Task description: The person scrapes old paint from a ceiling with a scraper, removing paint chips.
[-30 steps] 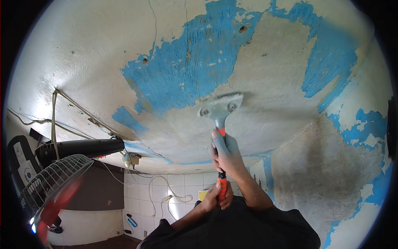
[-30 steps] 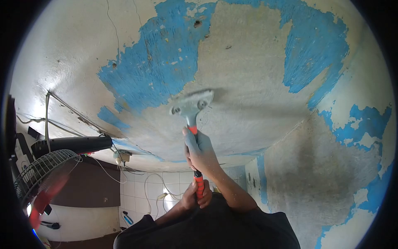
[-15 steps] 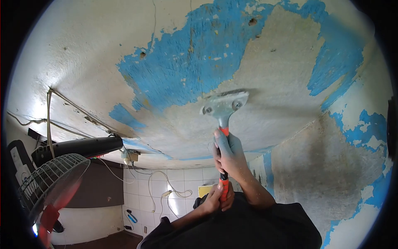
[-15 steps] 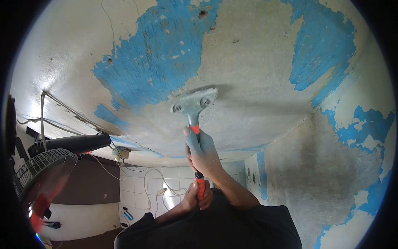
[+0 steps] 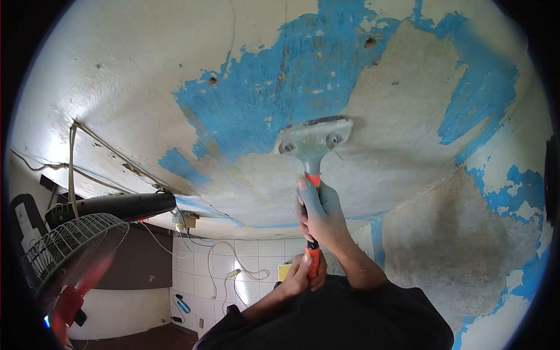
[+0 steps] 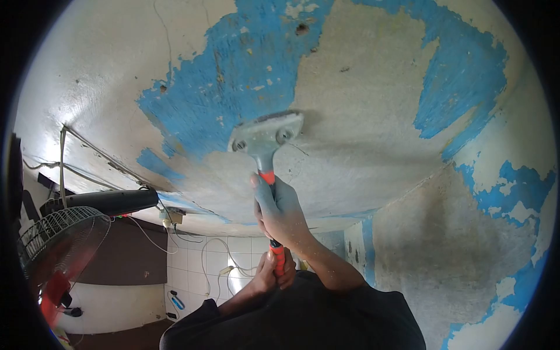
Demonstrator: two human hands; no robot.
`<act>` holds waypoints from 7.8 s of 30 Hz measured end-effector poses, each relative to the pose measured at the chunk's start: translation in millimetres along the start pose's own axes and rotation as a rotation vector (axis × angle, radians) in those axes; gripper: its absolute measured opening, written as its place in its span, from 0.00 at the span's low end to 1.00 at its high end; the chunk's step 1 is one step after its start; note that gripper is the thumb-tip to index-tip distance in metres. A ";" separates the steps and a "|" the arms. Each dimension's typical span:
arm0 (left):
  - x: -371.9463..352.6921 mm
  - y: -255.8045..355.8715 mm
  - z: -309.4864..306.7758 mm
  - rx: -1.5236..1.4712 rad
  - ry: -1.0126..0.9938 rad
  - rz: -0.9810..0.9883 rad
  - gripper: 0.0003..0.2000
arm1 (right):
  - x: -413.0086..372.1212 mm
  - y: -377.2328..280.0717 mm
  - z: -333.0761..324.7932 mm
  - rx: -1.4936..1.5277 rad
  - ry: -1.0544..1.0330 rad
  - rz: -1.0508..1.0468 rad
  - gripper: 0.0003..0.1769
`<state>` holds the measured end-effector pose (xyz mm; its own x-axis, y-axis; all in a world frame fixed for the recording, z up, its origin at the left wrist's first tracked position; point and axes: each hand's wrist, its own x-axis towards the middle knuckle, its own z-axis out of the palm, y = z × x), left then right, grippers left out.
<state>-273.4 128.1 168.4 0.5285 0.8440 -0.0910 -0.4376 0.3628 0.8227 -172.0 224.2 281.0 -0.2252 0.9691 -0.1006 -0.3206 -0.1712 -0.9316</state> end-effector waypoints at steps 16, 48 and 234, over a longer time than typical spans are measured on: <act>-15.9 -17.1 -10.6 -0.046 -0.002 -0.032 0.29 | -3.0 33.5 -1.8 0.003 0.045 0.071 0.21; -8.6 -3.1 0.4 -0.058 -0.055 -0.035 0.29 | -4.5 15.4 -0.3 0.015 0.033 0.061 0.21; -25.7 4.1 -35.6 0.079 0.067 -0.106 0.30 | 3.9 51.4 5.2 0.325 -0.168 0.077 0.29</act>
<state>-314.7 121.9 154.1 0.5178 0.8282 -0.2144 -0.3220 0.4209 0.8480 -194.2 218.3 234.6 -0.3998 0.9129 -0.0823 -0.5659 -0.3165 -0.7613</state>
